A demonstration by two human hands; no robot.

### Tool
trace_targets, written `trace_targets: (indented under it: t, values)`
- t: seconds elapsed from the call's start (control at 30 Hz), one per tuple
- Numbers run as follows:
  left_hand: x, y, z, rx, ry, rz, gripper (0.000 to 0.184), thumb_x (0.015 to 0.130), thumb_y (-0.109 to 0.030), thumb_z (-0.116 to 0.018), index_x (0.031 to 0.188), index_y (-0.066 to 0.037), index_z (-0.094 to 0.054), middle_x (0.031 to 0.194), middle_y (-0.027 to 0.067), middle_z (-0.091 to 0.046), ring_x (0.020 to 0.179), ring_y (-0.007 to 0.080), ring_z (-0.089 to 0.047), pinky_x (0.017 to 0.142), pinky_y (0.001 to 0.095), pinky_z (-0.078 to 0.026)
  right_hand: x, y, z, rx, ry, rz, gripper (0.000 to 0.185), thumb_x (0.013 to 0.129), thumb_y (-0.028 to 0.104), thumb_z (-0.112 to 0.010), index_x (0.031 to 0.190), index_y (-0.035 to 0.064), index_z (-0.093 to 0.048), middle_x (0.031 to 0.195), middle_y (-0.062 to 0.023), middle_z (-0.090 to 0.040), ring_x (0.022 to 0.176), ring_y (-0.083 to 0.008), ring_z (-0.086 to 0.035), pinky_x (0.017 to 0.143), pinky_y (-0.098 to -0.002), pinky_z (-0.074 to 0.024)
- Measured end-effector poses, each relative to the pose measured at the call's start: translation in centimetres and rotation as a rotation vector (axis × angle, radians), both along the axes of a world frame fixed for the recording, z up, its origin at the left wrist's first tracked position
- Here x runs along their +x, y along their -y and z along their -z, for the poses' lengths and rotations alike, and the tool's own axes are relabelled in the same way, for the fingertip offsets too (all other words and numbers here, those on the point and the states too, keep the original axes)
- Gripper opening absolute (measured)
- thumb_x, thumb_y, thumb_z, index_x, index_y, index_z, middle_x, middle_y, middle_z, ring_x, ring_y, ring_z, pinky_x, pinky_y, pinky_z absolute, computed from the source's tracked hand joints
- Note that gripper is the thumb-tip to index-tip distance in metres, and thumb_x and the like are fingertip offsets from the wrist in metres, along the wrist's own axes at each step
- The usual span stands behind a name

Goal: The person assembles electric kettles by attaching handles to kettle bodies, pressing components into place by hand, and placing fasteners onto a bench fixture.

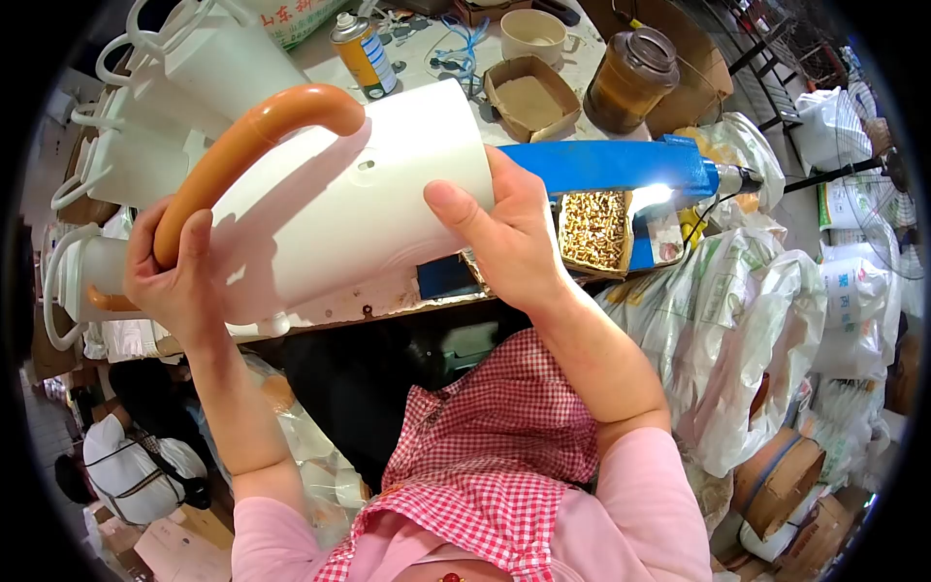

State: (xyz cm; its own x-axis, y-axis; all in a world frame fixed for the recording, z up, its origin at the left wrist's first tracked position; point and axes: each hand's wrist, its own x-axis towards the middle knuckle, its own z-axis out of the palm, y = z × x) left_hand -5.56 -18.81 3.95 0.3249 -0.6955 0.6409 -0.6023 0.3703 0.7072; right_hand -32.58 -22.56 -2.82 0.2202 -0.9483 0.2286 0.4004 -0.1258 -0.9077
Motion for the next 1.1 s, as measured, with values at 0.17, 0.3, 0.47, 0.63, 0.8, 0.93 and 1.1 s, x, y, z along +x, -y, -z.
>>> trace_targets:
  t: [0.17, 0.3, 0.47, 0.63, 0.8, 0.93, 1.1]
  values:
    - [-0.1, 0.5, -0.1, 0.034, -0.05, 0.007, 0.029, 0.078, -0.006, -0.087, 0.099, 0.001, -0.069, 0.089, 0.0016, -0.068, 0.077, 0.0083, -0.061, 0.072, 0.0203, -0.049, 0.3, 0.2, -0.1, 0.007, -0.014, 0.005, 0.042, 0.1, 0.027, -0.066, 0.127, -0.0055, -0.059, 0.112, -0.0073, -0.07, 0.1, -0.0122, -0.062, 0.089, -0.029, -0.0509]
    - [0.3, 2.0, 0.9, 0.218, -0.178, 0.027, 0.026, 0.08, -0.007, -0.085, 0.099, 0.001, -0.069, 0.087, 0.0015, -0.068, 0.077, 0.0085, -0.06, 0.071, 0.0214, -0.048, -0.1, 0.5, -0.2, 0.039, -0.095, 0.0, 0.041, 0.101, 0.027, -0.065, 0.126, -0.0054, -0.059, 0.111, -0.0076, -0.07, 0.099, -0.0122, -0.062, 0.089, -0.0288, -0.0509]
    - [-0.3, 2.1, -1.5, 0.383, 0.102, 0.061, 0.026, 0.089, -0.025, -0.078, 0.1, -0.002, -0.07, 0.083, 0.0034, -0.068, 0.074, 0.0121, -0.061, 0.069, 0.0263, -0.048, -0.1, 0.2, -0.5, 0.094, -0.125, -0.03, 0.039, 0.102, 0.027, -0.063, 0.124, -0.0054, -0.059, 0.11, -0.0074, -0.07, 0.098, -0.0123, -0.063, 0.088, -0.0289, -0.0514]
    - [-6.9, 5.7, -5.0, 0.432, 1.034, 0.052, 0.038, 0.094, -0.042, -0.064, 0.098, -0.004, -0.07, 0.085, 0.0144, -0.07, 0.071, 0.0284, -0.061, 0.068, 0.0385, -0.049, 0.0, 0.8, 0.2, 0.094, -0.12, -0.046, 0.038, 0.101, 0.026, -0.061, 0.125, -0.003, -0.059, 0.109, -0.0094, -0.07, 0.097, -0.0155, -0.066, 0.08, -0.0322, -0.0572]
    - [-7.0, 7.6, -6.2, 0.646, 0.723, 0.39, 0.031, 0.097, -0.032, -0.066, 0.098, -0.001, -0.068, 0.068, -0.0012, -0.056, 0.064, 0.0098, -0.048, 0.058, 0.0297, -0.039, -0.4, 0.6, -1.0, 0.249, -0.156, -0.079, 0.041, 0.098, 0.029, -0.06, 0.125, -0.0016, -0.058, 0.108, -0.0133, -0.069, 0.097, -0.023, -0.069, 0.059, -0.0389, -0.0626]
    - [-6.9, 6.7, -6.3, 0.651, 0.667, 0.45, 0.031, 0.098, -0.031, -0.067, 0.092, -0.001, -0.067, 0.067, -0.0076, -0.043, 0.061, 0.0025, -0.036, 0.053, 0.0226, -0.026, -0.4, 1.2, -0.6, 0.164, -0.211, -0.058, 0.045, 0.097, 0.032, -0.058, 0.128, -0.0018, -0.056, 0.111, -0.0161, -0.067, 0.097, -0.0275, -0.07, 0.053, -0.039, -0.062]
    - [-7.2, 6.3, -6.3, 0.713, 0.664, 0.475, 0.032, 0.099, -0.032, -0.067, 0.093, -0.001, -0.066, 0.067, -0.0083, -0.044, 0.062, 0.0016, -0.036, 0.052, 0.0222, -0.026, -0.5, 1.3, -0.9, 0.192, -0.246, -0.065, 0.047, 0.098, 0.032, -0.057, 0.13, -0.0014, -0.055, 0.111, -0.0168, -0.067, 0.095, -0.0295, -0.07, 0.05, -0.0381, -0.0613]
